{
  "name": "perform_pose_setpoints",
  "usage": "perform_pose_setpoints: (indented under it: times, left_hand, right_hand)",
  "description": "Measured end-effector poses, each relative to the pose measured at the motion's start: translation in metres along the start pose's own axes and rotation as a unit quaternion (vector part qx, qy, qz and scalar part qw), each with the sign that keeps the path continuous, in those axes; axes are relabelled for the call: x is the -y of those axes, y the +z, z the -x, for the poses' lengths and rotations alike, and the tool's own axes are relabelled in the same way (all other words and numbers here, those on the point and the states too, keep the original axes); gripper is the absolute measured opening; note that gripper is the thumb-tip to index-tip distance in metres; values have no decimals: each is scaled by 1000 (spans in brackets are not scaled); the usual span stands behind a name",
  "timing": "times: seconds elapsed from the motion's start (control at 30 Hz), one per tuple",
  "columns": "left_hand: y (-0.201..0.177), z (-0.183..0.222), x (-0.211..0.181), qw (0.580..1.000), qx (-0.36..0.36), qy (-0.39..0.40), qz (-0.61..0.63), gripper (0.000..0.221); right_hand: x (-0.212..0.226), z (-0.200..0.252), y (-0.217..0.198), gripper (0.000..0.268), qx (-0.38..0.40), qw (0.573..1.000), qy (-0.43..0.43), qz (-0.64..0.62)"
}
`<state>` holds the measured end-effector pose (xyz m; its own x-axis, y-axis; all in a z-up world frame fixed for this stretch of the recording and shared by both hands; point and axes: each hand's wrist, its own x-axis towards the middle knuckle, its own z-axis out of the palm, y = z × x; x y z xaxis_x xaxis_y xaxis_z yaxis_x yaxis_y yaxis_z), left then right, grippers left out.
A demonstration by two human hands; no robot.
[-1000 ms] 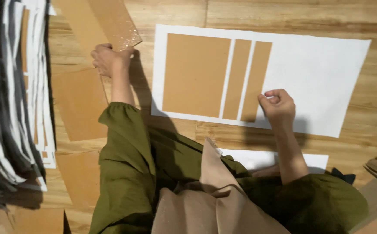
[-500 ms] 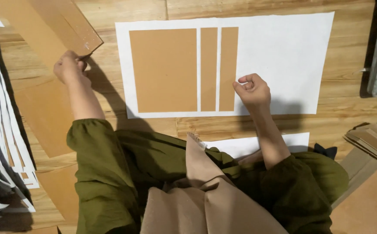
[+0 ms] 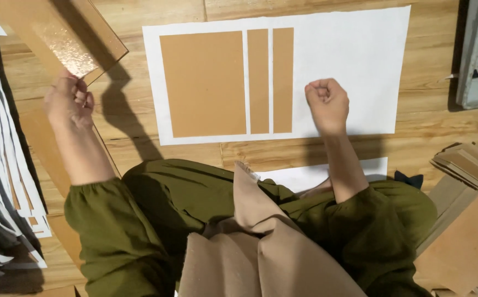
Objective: Assembling cardboard components onto adhesive sheets to create packaging or covers, involving precise alignment and placement.
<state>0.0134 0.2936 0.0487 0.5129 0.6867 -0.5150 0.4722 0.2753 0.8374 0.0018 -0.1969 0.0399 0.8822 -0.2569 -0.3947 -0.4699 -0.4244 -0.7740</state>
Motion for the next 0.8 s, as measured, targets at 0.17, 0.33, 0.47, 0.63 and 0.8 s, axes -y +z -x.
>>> perform_pose_setpoints:
  times: [0.17,0.33,0.47,0.63,0.8]
  left_hand:
    - [90,163,-4,985,170,-7,9,2]
    - [147,252,77,902,391,-167,74,17]
    - [159,266,111,853,452,-226,127,26]
    - [111,196,24,919,383,-91,9,11]
    - [19,18,14,993,55,22,102,10]
  right_hand:
    - [47,25,-11,16,78,986,1,-145]
    - [31,28,-26,19,155,954,30,-254]
    - [18,27,-42,17,133,933,35,-332]
    - [44,35,-47,23,144,939,19,-311]
    - [37,32,-32,22,114,975,-15,-190]
